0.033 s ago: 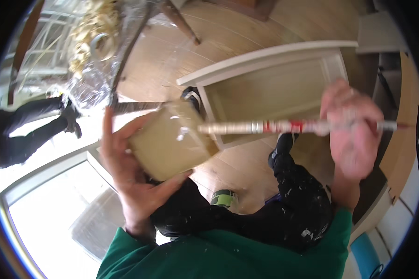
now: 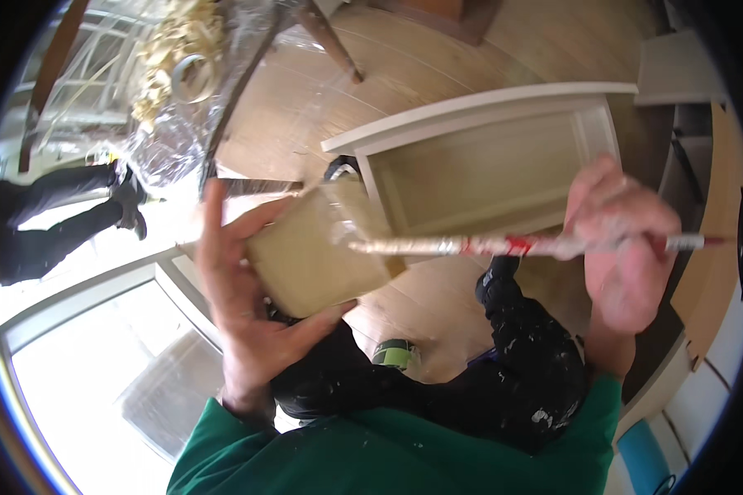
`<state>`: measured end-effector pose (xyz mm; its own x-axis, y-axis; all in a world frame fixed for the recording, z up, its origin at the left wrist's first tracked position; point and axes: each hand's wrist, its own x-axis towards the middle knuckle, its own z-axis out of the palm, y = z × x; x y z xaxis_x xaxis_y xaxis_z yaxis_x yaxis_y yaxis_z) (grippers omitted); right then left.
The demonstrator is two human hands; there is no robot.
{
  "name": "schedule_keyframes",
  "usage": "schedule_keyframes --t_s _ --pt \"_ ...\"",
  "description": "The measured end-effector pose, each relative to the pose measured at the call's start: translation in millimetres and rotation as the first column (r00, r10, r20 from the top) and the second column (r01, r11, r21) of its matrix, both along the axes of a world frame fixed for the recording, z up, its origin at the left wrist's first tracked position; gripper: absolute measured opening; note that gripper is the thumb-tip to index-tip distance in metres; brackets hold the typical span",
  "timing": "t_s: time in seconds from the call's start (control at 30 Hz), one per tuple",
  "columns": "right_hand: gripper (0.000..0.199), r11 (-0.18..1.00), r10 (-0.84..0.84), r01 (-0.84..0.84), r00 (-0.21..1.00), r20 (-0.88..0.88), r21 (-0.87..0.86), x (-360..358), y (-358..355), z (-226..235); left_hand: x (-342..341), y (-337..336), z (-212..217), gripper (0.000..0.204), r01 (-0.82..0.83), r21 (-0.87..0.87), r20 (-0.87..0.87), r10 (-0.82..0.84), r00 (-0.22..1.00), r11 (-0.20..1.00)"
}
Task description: The person paints the interior and edges of a small wooden cabinet or drawer using a brush and a small container of white paint.
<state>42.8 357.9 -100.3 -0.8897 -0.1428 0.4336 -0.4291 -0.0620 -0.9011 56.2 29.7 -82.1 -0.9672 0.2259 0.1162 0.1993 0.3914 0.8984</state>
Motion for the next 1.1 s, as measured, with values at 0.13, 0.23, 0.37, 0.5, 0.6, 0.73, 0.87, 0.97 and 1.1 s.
schedule_keyframes --t_s 0.13,0.23,0.37,0.5,0.6,0.73,0.87,0.97,1.1 --pt "0.019 0.983 0.010 0.018 0.988 -0.153 0.181 5 -28 21 6 1 -2 0.131 0.131 0.062 0.026 -0.133 0.991 0.989" --pt "0.022 0.969 0.044 0.004 0.981 -0.189 0.247 1 -38 25 10 2 2 0.129 0.161 -0.026 0.030 -0.160 0.987 0.987" --pt "0.020 0.966 0.058 -0.030 0.993 -0.103 0.258 8 -44 31 9 1 0 0.127 0.186 -0.065 -0.019 -0.188 0.982 0.980" --pt "0.019 0.953 0.080 -0.071 0.997 -0.017 0.294 11 -48 39 7 0 1 0.123 0.179 -0.058 -0.020 -0.180 0.983 0.982" --pt "0.019 0.958 0.010 0.000 0.999 -0.034 0.287 8 -46 40 8 -4 4 0.123 0.164 -0.078 -0.004 -0.165 0.986 0.983" --pt "0.023 0.950 0.115 -0.106 0.993 -0.016 0.293 6 -43 44 7 -5 4 0.123 0.147 -0.069 -0.004 -0.147 0.989 0.987" --pt "0.023 0.973 0.021 -0.012 0.999 -0.035 0.232 4 -38 45 6 -8 3 0.125 0.132 -0.023 -0.019 -0.132 0.991 0.991" --pt "0.023 0.983 -0.007 0.009 1.000 -0.015 0.182 2 -30 45 6 -9 7 0.128 0.120 0.100 0.061 -0.127 0.990 0.988" --pt "0.023 0.979 -0.005 0.013 0.999 -0.036 0.202 0 -18 46 6 -9 6 0.130 0.082 0.098 0.080 -0.090 0.993 0.992"
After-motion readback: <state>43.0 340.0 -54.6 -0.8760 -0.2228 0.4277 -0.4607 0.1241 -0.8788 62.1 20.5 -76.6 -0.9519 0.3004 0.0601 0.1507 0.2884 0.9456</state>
